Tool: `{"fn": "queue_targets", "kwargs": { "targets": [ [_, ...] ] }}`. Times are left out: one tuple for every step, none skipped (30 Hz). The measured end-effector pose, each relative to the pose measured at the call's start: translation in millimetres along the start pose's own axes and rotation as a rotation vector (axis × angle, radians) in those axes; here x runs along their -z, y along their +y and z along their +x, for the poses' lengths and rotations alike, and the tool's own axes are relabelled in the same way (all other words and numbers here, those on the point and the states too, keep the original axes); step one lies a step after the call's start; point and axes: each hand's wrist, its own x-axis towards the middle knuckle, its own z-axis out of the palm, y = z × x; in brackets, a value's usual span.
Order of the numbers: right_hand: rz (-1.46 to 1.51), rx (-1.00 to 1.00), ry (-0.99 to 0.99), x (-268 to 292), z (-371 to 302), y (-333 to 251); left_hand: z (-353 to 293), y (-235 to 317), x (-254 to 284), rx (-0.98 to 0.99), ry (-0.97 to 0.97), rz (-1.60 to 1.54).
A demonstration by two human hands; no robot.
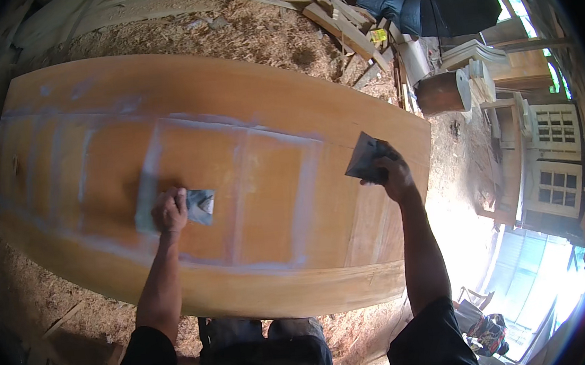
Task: The person applies white glue to a large wooden board using two putty knives, spreading it in a grid pattern. They occasionally dip a stick into a glue can to add more adhesive to the board.
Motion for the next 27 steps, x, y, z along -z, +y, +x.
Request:
{"fn": "queue_targets", "kwargs": {
  "targets": [
    [0.041,0.05,-0.013,22.4,-1.7,1.3,0.1,-0.4,0.3,-0.007,0.015,0.008],
    [-0.101,0.01,0.056,41.1,3.0,5.5,0.6,0.8,-1.4,0.0,0.021,0.014],
    [-0.214,0.014,0.074,56.9,12.1,13.2,-0.4,1.1,-2.3,-0.003,0.041,0.017],
    [-0.315,0.045,0.081,68.5,23.8,19.6,-0.5,1.5,-3.5,0.005,0.058,0.016],
    [-0.597,0.009,0.117,75.1,40.0,27.0,-1.2,4.0,-7.1,0.049,0.08,0.029],
    [-0.818,0.172,0.126,72.4,58.2,38.0,-1.7,7.4,-11.9,0.143,0.086,0.058],
    [-1.03,0.346,0.133,61.3,77.6,50.5,-2.7,12.0,-17.9,0.276,0.098,0.096],
    [-1.256,0.449,0.185,47.9,88.0,63.2,-4.6,16.4,-23.1,0.41,0.115,0.134],
    [-1.285,0.576,0.157,29.2,95.5,76.9,-7.7,22.3,-28.7,0.432,0.253,-0.065],
    [-1.35,0.57,0.235,8.3,100.7,90.7,-8.3,25.9,-32.1,0.472,0.273,-0.067],
    [-1.374,0.601,0.195,-13.4,93.8,110.0,-10.4,29.2,-34.9,0.501,0.278,-0.077],
    [-1.393,0.614,0.22,-27.7,88.9,120.2,-11.1,32.2,-36.8,0.529,0.279,-0.088],
    [-1.415,0.577,0.156,-32.7,81.9,123.5,-12.1,33.9,-37.4,0.559,0.268,-0.072],
    [-1.421,0.519,0.064,-36.0,74.3,126.1,-11.3,34.6,-37.0,0.583,0.249,-0.062],
    [-1.427,0.477,0.034,-32.5,72.8,122.2,-9.3,35.4,-37.6,0.597,0.253,-0.057],
    [-1.387,0.496,0.054,-24.1,68.0,117.6,-9.9,35.8,-37.1,0.587,0.232,-0.04],
    [-1.356,0.495,0.059,-13.6,71.1,109.1,-7.5,36.1,-36.6,0.562,0.248,-0.028],
    [-1.31,0.534,0.094,-2.2,77.2,99.1,-5.0,36.2,-36.4,0.538,0.278,-0.016],
    [-1.311,0.636,0.212,4.3,81.6,94.6,-3.4,37.2,-36.0,0.536,0.271,-0.008],
    [-1.295,0.697,0.265,12.9,85.5,90.3,-2.7,38.0,-35.8,0.535,0.256,0.005],
    [-1.432,0.614,0.157,17.5,87.5,90.3,-3.0,39.4,-35.7,0.537,0.24,0.02],
    [-1.526,0.568,0.013,21.1,90.3,90.8,-3.0,40.6,-35.7,0.559,0.226,0.04],
    [-1.521,0.623,0.01,23.1,90.7,93.4,-2.7,41.7,-36.0,0.555,0.218,0.029],
    [-1.509,0.634,-0.083,23.2,89.8,97.5,-2.9,42.1,-35.8,0.581,0.222,0.022],
    [-1.48,0.578,-0.081,24.6,88.0,101.0,-3.4,42.2,-35.8,0.616,0.223,0.015],
    [-1.426,0.661,-0.005,25.0,83.8,105.3,-4.9,41.7,-35.4,0.629,0.212,0.038],
    [-1.385,0.702,0.062,26.7,81.8,106.9,-4.7,40.4,-34.4,0.638,0.204,0.059]
  ]
}}
